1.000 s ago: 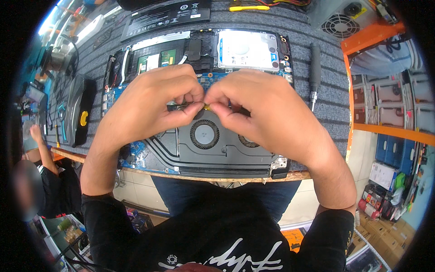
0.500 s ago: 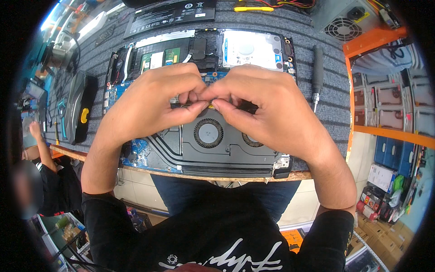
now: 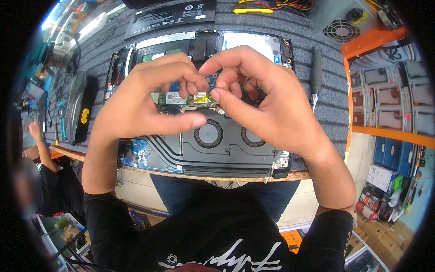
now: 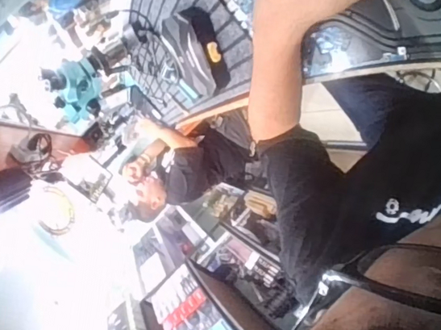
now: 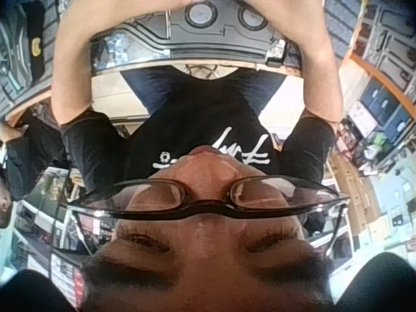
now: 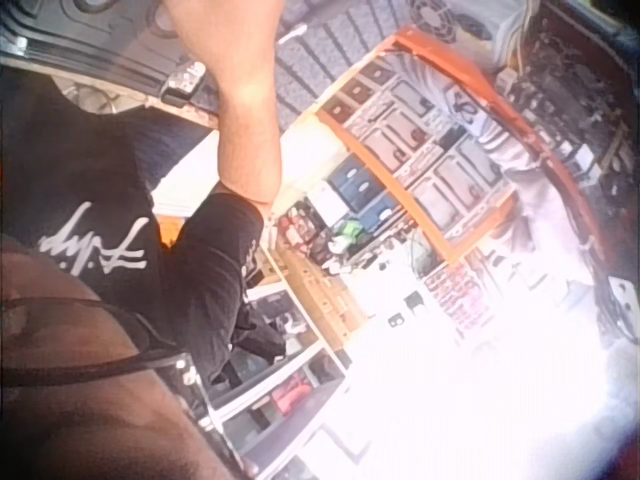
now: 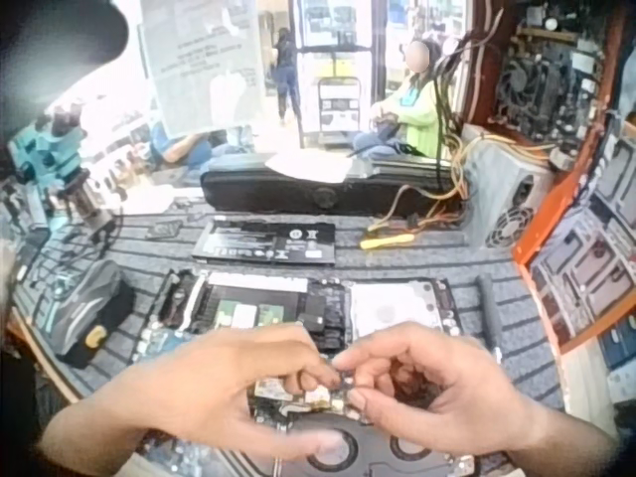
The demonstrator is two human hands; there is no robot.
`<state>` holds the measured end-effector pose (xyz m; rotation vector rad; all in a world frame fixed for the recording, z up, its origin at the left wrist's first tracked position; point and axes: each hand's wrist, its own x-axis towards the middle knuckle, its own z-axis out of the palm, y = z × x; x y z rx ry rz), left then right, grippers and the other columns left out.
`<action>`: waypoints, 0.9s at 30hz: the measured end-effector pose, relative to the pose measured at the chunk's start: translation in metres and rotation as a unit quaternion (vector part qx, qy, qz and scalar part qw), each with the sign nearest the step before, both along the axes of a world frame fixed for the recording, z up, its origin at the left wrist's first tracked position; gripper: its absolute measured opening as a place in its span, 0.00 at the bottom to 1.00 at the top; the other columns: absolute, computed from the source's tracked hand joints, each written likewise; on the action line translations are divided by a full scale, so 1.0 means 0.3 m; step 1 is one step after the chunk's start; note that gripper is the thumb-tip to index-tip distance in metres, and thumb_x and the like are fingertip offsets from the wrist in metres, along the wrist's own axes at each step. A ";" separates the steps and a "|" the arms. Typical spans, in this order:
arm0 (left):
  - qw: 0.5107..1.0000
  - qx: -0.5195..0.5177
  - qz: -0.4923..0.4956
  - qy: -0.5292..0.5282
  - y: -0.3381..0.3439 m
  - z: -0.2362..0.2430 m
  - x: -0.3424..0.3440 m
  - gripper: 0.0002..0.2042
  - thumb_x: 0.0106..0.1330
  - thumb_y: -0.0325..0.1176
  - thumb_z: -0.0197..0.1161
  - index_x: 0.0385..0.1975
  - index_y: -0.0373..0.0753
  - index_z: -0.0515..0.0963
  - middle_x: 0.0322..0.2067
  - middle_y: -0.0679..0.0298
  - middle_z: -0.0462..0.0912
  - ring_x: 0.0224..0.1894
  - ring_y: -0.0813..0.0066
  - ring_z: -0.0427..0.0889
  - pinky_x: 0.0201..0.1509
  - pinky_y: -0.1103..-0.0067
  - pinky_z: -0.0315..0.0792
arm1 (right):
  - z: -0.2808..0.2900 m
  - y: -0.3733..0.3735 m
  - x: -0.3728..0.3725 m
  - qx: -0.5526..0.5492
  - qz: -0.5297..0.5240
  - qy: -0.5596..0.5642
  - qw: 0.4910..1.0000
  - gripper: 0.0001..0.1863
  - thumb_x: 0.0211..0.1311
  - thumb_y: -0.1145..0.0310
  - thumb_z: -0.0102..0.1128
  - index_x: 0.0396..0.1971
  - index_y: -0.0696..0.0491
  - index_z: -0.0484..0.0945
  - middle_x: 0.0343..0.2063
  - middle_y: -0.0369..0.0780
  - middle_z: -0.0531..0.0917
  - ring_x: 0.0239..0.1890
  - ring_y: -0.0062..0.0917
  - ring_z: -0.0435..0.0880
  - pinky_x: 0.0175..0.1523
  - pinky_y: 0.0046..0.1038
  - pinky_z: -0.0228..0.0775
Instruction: The person connects small wires and ribbon cables to the motherboard inside an open laptop, using their fingers to press connectors into place while working on a padded bench.
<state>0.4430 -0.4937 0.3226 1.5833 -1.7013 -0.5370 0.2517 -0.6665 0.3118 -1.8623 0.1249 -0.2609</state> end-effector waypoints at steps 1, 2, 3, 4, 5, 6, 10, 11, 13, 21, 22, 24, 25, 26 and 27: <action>1.000 0.004 0.009 0.003 0.000 0.005 0.004 0.11 0.61 0.31 0.78 0.40 0.37 0.86 0.35 0.65 0.82 0.36 0.73 0.81 0.41 0.72 0.74 | -0.003 0.000 0.002 -0.010 0.002 -0.001 1.000 0.18 0.71 0.83 0.65 0.59 0.60 0.78 0.41 0.34 0.83 0.43 0.12 0.80 0.47 0.17 0.71; 1.000 0.002 0.011 0.001 0.001 0.006 0.006 0.11 0.61 0.31 0.78 0.40 0.37 0.86 0.35 0.65 0.82 0.36 0.73 0.81 0.41 0.72 0.74 | -0.004 0.000 0.004 -0.021 0.005 -0.004 1.000 0.18 0.71 0.83 0.65 0.59 0.60 0.77 0.41 0.34 0.83 0.43 0.12 0.80 0.47 0.17 0.71; 1.000 0.013 0.004 0.012 -0.001 0.002 0.008 0.09 0.63 0.31 0.77 0.39 0.36 0.86 0.34 0.64 0.82 0.36 0.73 0.81 0.41 0.72 0.74 | -0.011 0.000 0.005 -0.023 0.008 -0.006 1.000 0.18 0.71 0.83 0.65 0.59 0.60 0.77 0.41 0.34 0.83 0.43 0.12 0.80 0.47 0.17 0.71; 0.999 0.024 -0.002 0.023 -0.003 -0.001 0.011 0.08 0.65 0.31 0.76 0.38 0.35 0.86 0.34 0.64 0.83 0.36 0.73 0.81 0.41 0.73 0.74 | -0.023 -0.002 0.005 -0.042 -0.007 -0.029 0.999 0.18 0.70 0.80 0.67 0.58 0.57 0.80 0.35 0.31 0.82 0.37 0.10 0.77 0.41 0.17 0.68; 1.000 0.025 0.004 0.017 0.002 0.005 0.019 0.08 0.65 0.31 0.76 0.38 0.35 0.86 0.34 0.64 0.83 0.36 0.73 0.81 0.41 0.73 0.74 | -0.031 -0.001 0.013 -0.058 -0.019 -0.056 0.997 0.18 0.68 0.76 0.69 0.57 0.54 0.82 0.30 0.29 0.80 0.31 0.09 0.74 0.34 0.17 0.65; 0.999 0.031 0.011 0.008 0.006 0.011 0.029 0.07 0.66 0.30 0.75 0.38 0.35 0.86 0.33 0.63 0.83 0.36 0.73 0.82 0.41 0.74 0.74 | -0.030 -0.001 0.019 -0.057 -0.014 -0.062 0.996 0.18 0.68 0.76 0.69 0.57 0.54 0.82 0.30 0.29 0.80 0.31 0.09 0.74 0.34 0.17 0.65; 0.987 -0.020 0.083 -0.138 0.025 0.051 0.175 0.06 0.70 0.31 0.71 0.39 0.35 0.85 0.33 0.64 0.85 0.35 0.76 0.81 0.41 0.78 0.75 | -0.014 -0.025 0.014 -0.200 -0.091 -0.109 0.969 0.20 0.66 0.75 0.73 0.58 0.54 0.82 0.29 0.30 0.80 0.31 0.12 0.75 0.37 0.19 0.65; 0.979 -0.034 0.107 -0.171 0.026 0.057 0.244 0.06 0.70 0.32 0.69 0.39 0.36 0.85 0.33 0.65 0.85 0.35 0.78 0.81 0.40 0.79 0.75 | -0.008 -0.037 0.005 -0.227 -0.118 -0.101 0.961 0.21 0.65 0.75 0.74 0.58 0.53 0.82 0.29 0.30 0.80 0.31 0.14 0.75 0.38 0.20 0.66; 0.965 0.042 0.199 -0.165 0.085 0.094 0.385 0.08 0.72 0.34 0.68 0.38 0.36 0.85 0.33 0.67 0.86 0.35 0.80 0.80 0.40 0.80 0.73 | -0.002 -0.021 0.020 -0.217 -0.115 -0.114 0.963 0.21 0.64 0.75 0.74 0.57 0.53 0.83 0.28 0.31 0.80 0.31 0.15 0.75 0.39 0.20 0.66; 0.948 0.135 0.263 -0.118 0.097 -0.064 0.691 0.11 0.72 0.36 0.69 0.37 0.33 0.85 0.30 0.69 0.85 0.33 0.82 0.78 0.40 0.79 0.74 | -0.007 -0.011 0.015 -0.252 -0.112 -0.098 0.956 0.22 0.64 0.77 0.73 0.58 0.54 0.82 0.29 0.33 0.78 0.33 0.19 0.74 0.43 0.23 0.70; 0.941 0.142 0.274 -0.139 0.096 -0.071 0.694 0.10 0.70 0.36 0.70 0.36 0.33 0.85 0.28 0.68 0.84 0.33 0.81 0.79 0.39 0.78 0.74 | -0.008 -0.011 0.016 -0.258 -0.112 -0.102 0.954 0.22 0.64 0.77 0.73 0.58 0.54 0.82 0.29 0.33 0.78 0.33 0.19 0.74 0.42 0.23 0.70; 0.935 0.137 0.286 -0.159 0.072 -0.074 0.667 0.10 0.69 0.36 0.71 0.35 0.34 0.85 0.28 0.68 0.84 0.33 0.80 0.80 0.40 0.77 0.74 | -0.009 -0.019 0.008 -0.268 -0.114 -0.100 0.951 0.22 0.64 0.77 0.73 0.58 0.54 0.82 0.29 0.33 0.78 0.33 0.19 0.74 0.42 0.23 0.70; 0.928 0.133 0.298 -0.181 0.056 -0.067 0.657 0.10 0.68 0.36 0.71 0.35 0.35 0.85 0.28 0.67 0.84 0.33 0.79 0.80 0.40 0.77 0.75 | -0.008 -0.021 0.012 -0.258 -0.115 -0.110 0.953 0.21 0.64 0.77 0.73 0.57 0.54 0.82 0.29 0.33 0.78 0.33 0.20 0.74 0.42 0.23 0.70; 0.931 0.119 0.296 -0.177 0.050 -0.064 0.651 0.09 0.68 0.36 0.72 0.35 0.35 0.85 0.27 0.67 0.84 0.33 0.79 0.80 0.40 0.76 0.75 | -0.005 -0.022 0.007 -0.250 -0.117 -0.116 0.954 0.21 0.64 0.77 0.73 0.57 0.54 0.82 0.29 0.34 0.78 0.33 0.20 0.75 0.42 0.23 0.70; 0.937 0.103 0.289 -0.166 0.049 -0.077 0.651 0.09 0.67 0.36 0.72 0.35 0.35 0.85 0.27 0.67 0.83 0.33 0.78 0.80 0.40 0.76 0.75 | -0.002 -0.025 0.002 -0.257 -0.124 -0.102 0.953 0.21 0.64 0.77 0.73 0.57 0.54 0.82 0.29 0.34 0.78 0.33 0.20 0.75 0.42 0.23 0.70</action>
